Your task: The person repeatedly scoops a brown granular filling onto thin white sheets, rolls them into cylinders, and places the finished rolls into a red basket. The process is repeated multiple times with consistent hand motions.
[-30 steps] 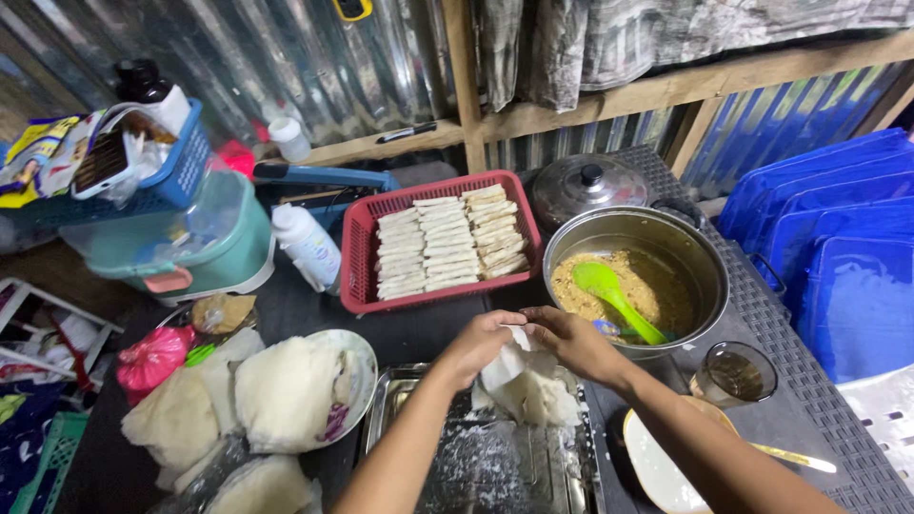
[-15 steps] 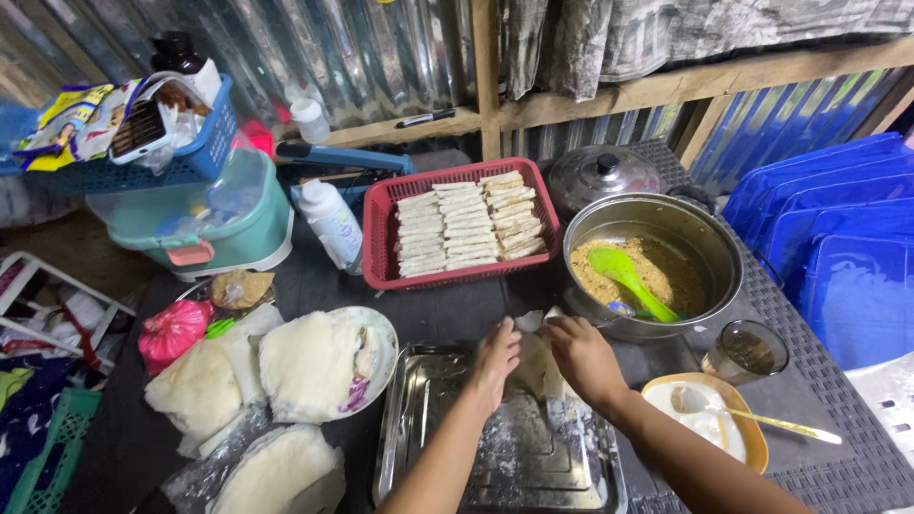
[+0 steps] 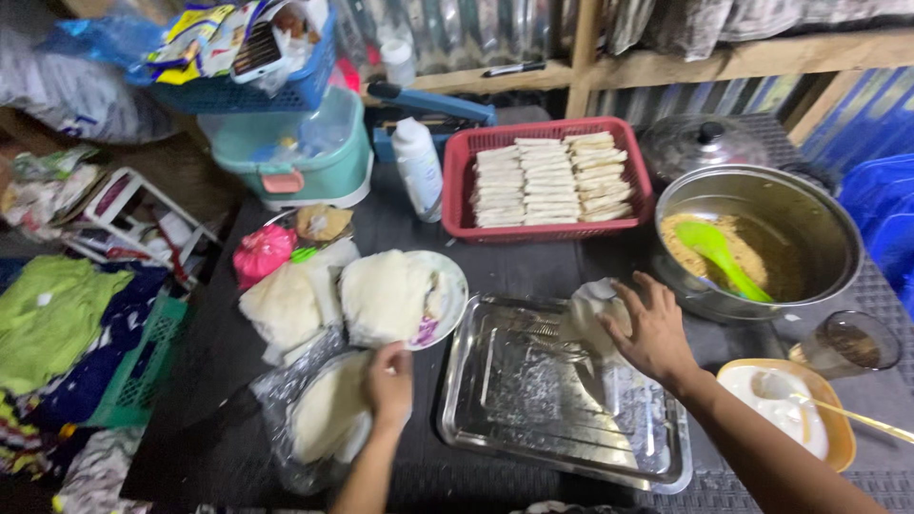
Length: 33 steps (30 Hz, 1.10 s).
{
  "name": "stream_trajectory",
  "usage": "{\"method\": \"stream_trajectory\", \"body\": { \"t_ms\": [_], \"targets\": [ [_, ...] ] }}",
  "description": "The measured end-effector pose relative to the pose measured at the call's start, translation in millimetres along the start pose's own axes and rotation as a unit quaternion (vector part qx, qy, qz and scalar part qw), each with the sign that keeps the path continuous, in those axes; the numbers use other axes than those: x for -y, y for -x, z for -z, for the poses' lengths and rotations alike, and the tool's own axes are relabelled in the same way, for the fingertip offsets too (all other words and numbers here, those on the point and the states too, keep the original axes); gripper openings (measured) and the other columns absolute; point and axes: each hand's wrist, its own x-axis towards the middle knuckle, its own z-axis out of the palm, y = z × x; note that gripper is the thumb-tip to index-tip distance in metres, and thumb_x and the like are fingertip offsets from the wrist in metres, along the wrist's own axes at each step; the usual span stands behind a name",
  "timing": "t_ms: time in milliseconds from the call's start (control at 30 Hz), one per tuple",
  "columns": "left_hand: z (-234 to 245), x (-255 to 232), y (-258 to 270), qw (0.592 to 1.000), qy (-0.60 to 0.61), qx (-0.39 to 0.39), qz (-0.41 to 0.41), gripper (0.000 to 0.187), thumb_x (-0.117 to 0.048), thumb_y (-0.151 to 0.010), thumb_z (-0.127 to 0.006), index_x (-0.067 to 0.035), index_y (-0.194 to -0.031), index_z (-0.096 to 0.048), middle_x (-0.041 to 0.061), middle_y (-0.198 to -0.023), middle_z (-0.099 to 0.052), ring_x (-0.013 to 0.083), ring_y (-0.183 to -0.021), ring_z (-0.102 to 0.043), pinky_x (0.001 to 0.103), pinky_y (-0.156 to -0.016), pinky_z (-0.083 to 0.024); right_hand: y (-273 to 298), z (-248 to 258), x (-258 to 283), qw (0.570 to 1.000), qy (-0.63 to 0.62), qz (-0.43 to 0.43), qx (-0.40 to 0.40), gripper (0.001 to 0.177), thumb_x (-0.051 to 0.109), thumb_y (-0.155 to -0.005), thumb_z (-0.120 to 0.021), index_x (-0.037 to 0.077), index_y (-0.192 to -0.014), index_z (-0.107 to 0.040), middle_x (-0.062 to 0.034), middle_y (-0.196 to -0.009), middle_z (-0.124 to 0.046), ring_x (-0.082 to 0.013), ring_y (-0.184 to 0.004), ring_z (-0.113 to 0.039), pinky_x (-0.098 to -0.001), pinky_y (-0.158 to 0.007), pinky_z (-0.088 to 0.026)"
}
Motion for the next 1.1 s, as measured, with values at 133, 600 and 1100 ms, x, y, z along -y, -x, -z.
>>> {"method": "stream_trajectory", "body": {
  "t_ms": [133, 600, 1100],
  "targets": [
    [63, 48, -17, 0.992, -0.096, -0.031, 0.076, 0.021, -0.009, -0.084, -0.077, -0.011, -0.105, -0.076, 0.007, -0.104, -0.074, 0.0217, -0.093, -0.073, 0.035, -0.085, -0.057, -6, 1, 34, 0.999, -0.038, 0.011, 0.011, 0.054, 0.039, -0.088, -0.067, 0.012, -0.134, -0.059, -0.0233, -0.145, -0.048, -0.0426, -0.128, -0.047, -0.0517, -0.108, -0.040],
    [115, -12, -25, 0.955, -0.270, 0.023, -0.121, 0.027, -0.019, -0.059, -0.091, -0.013, -0.074, -0.070, 0.006, -0.104, -0.074, 0.0334, -0.102, -0.068, 0.050, -0.085, -0.049, 7, -10, 90, 0.991, -0.071, 0.023, 0.114, 0.052, 0.033, -0.092, -0.063, 0.009, -0.138, -0.054, -0.0228, -0.140, -0.047, -0.0422, -0.125, -0.048, -0.0504, -0.107, -0.040],
    [74, -88, -62, 0.957, 0.047, 0.288, -0.008, 0.015, -0.016, -0.089, -0.075, -0.008, -0.102, -0.074, 0.009, -0.101, -0.080, 0.0165, -0.095, -0.075, 0.031, -0.085, -0.059, 9, -7, 129, 0.954, -0.230, -0.011, 0.193, 0.039, 0.031, -0.097, -0.061, 0.010, -0.130, -0.062, -0.0159, -0.139, -0.055, -0.0352, -0.128, -0.057, -0.0442, -0.108, -0.050]
  ]
}}
